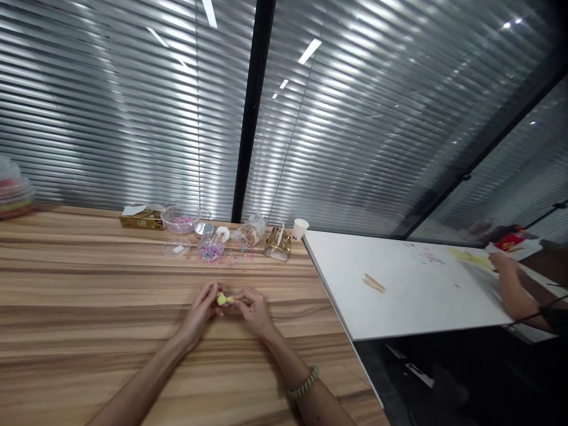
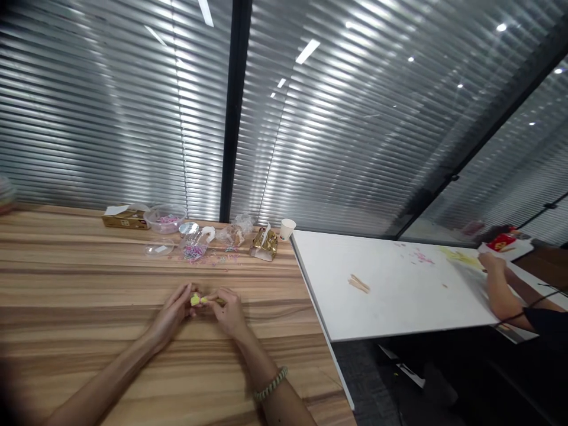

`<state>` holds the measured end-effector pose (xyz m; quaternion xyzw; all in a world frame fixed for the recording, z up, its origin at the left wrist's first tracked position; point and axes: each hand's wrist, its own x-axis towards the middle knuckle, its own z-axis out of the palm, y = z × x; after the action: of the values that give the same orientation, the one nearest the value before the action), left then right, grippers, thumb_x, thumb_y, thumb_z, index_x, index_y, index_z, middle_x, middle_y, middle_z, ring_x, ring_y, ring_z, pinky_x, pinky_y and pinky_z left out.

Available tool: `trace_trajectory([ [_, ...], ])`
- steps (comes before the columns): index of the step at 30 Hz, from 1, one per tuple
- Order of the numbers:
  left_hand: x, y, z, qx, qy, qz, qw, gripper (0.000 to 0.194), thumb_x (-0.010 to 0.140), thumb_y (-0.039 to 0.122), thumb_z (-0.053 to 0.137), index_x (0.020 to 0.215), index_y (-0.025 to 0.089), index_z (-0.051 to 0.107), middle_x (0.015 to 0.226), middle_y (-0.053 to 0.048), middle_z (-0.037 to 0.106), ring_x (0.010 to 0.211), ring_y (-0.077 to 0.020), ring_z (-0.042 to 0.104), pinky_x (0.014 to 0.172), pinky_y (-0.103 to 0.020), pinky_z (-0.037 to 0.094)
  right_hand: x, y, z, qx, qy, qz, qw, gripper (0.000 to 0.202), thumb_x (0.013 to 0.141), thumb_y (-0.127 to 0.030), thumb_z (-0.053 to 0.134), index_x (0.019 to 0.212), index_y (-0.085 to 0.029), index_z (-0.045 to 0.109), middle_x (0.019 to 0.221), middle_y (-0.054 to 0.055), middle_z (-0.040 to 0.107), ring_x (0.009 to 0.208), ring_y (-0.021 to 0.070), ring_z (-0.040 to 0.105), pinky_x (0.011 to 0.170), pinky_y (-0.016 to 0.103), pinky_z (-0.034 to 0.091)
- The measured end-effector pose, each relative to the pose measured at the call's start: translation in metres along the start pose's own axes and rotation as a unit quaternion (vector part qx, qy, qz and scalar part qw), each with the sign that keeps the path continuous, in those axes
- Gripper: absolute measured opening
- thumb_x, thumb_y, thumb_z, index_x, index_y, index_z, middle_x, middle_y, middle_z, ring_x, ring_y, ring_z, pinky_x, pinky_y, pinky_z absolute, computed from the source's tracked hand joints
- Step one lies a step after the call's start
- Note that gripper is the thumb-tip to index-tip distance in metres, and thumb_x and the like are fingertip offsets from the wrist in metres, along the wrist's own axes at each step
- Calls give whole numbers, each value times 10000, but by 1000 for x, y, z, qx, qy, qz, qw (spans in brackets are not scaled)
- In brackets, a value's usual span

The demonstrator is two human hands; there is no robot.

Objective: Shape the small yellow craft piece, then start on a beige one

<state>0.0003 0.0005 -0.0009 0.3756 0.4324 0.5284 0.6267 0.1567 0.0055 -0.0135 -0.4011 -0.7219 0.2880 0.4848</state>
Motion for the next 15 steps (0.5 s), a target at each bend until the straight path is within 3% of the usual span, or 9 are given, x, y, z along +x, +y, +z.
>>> trace_trajectory([
  [4, 5, -1, -6, -31, 44, 27, 998, 373, 673, 459, 684, 923, 198, 594, 813, -10, 633, 771, -145, 617, 688, -252, 505, 1, 5, 5, 31, 23, 33, 999, 130, 796, -272, 607, 734, -172, 663, 740, 41, 675, 709, 152, 613, 670, 245, 463],
  [7, 5, -1, -7, 55, 7, 46, 997, 440, 633, 450, 721, 974, 191, 623, 891, -39, 668, 853, -176, 622, 767, -269, 495, 4, 9, 6, 1, 29, 30, 999, 98, 787, -257, 623, 767, -182, 683, 784, 42, 693, 756, 165, 628, 708, 255, 471],
  [9, 5, 1, -6, 126, -23, 51, 990, 443, 560, 435, 769, 903, 180, 655, 908, -57, 690, 884, -214, 624, 802, -294, 491, 5, 8, 5, -18, 17, 26, 999, 83, 790, -246, 625, 800, -199, 693, 827, 33, 702, 792, 168, 635, 741, 255, 473],
  [11, 5, 3, -7, 178, -11, 52, 983, 414, 497, 460, 786, 775, 176, 671, 846, -65, 709, 870, -249, 632, 815, -320, 493, 7, 6, 4, -33, -2, 24, 999, 85, 795, -241, 625, 832, -214, 696, 858, 21, 706, 816, 163, 639, 768, 245, 470],
  [15, 9, 8, -9, 223, 24, 32, 974, 444, 410, 512, 790, 715, 207, 683, 779, -52, 729, 863, -302, 641, 792, -356, 514, 9, 4, 4, -61, -11, 30, 998, 120, 789, -232, 638, 893, -202, 691, 907, 22, 705, 842, 150, 642, 783, 217, 464],
])
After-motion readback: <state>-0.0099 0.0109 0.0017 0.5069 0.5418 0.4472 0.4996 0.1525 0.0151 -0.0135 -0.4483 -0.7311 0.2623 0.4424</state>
